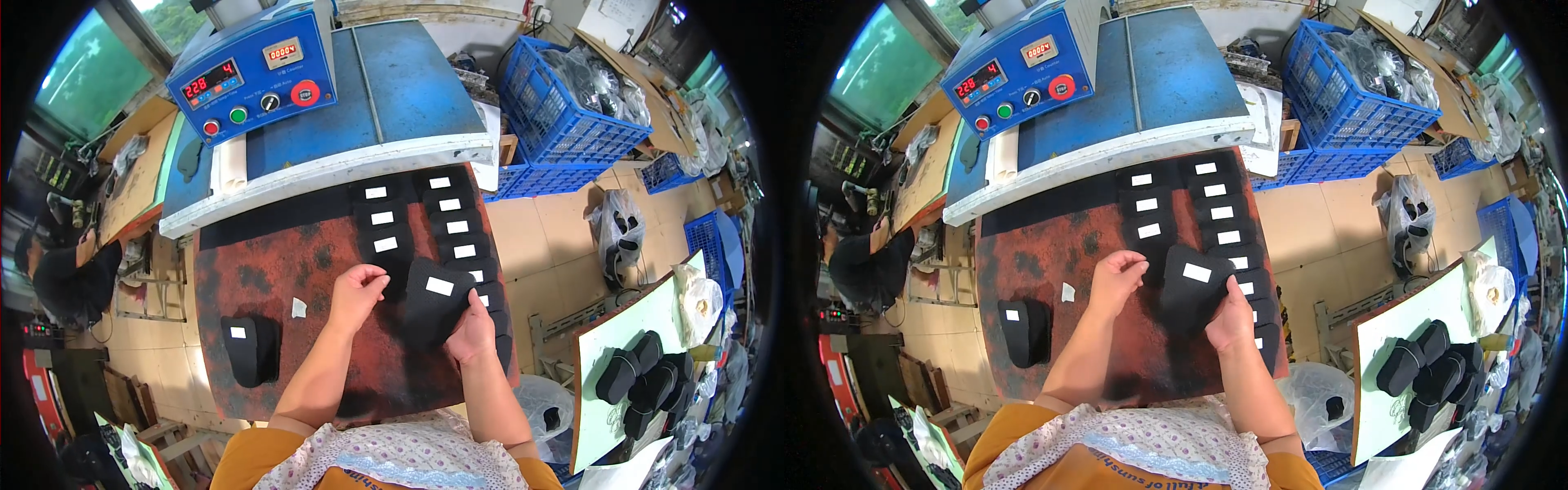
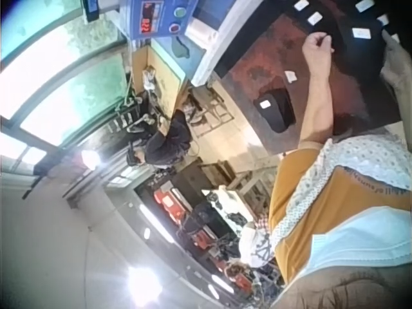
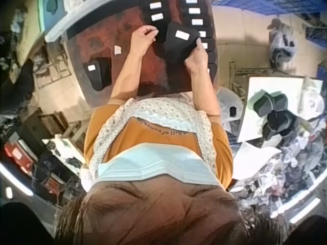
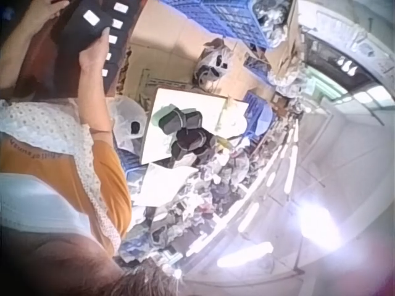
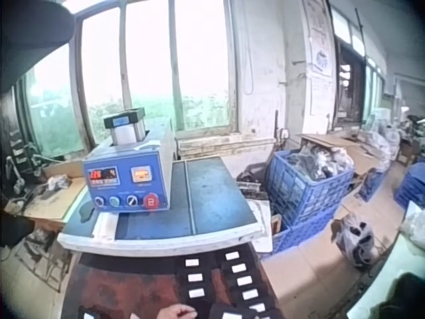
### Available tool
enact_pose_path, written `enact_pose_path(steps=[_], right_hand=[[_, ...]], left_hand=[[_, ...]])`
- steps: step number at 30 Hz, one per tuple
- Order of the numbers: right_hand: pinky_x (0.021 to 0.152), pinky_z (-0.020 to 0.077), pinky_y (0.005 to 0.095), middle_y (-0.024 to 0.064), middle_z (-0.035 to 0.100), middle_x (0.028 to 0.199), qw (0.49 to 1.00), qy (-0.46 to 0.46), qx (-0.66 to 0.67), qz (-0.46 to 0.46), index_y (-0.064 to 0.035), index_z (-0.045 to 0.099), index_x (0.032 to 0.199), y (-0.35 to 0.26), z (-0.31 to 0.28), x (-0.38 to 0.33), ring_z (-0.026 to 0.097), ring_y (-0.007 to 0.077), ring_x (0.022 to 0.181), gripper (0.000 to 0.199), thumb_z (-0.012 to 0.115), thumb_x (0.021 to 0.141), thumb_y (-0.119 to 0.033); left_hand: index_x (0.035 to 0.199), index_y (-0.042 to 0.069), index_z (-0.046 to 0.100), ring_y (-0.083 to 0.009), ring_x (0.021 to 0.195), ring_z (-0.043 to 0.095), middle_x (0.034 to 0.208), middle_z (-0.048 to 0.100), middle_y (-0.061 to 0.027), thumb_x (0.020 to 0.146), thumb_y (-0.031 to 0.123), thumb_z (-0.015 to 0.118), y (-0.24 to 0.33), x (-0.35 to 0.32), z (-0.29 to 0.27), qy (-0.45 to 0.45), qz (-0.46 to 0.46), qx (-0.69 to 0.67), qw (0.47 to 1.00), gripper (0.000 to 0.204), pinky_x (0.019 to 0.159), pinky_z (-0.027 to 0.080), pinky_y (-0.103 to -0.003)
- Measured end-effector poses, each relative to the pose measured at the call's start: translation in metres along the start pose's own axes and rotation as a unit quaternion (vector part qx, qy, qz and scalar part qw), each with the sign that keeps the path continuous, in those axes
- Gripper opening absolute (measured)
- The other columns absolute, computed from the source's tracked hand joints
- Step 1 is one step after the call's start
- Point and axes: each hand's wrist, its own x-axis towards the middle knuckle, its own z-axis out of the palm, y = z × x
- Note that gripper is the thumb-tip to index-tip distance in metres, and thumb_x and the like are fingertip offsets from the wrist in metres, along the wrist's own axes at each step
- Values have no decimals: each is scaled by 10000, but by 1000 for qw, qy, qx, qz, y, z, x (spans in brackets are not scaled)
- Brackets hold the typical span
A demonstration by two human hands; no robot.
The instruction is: Arranging shoe upper components on a heat press, applying small white labels, and operating the machine to fuse them.
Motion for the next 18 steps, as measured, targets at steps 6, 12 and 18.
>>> enact_pose_path(steps=[6,12,18], right_hand=[[1024,313,411,131,456,1298,999,18,-31,-3,-12,408,1275,7,-7,0,424,274,1208,431,343,951,-290],[1033,291,426,131,482,1276,999,-9,22,27,-11,442,1243,0,-9,-6,428,284,1203,416,365,930,-274],[966,374,365,119,525,1185,986,88,-42,-132,6,454,1206,-19,-15,-22,500,237,1106,346,437,916,-183]], left_hand=[[887,33,601,-52,569,511,707,568,10,791,72,664,-5,-14,17,-41,44,-69,996,121,518,418,-182],[790,43,582,-58,528,519,692,579,6,788,60,657,-5,-16,14,37,1,-50,998,77,465,394,-182],[794,3,578,-82,529,536,674,577,-39,785,82,657,-15,8,-8,115,13,76,990,111,465,411,-215]])
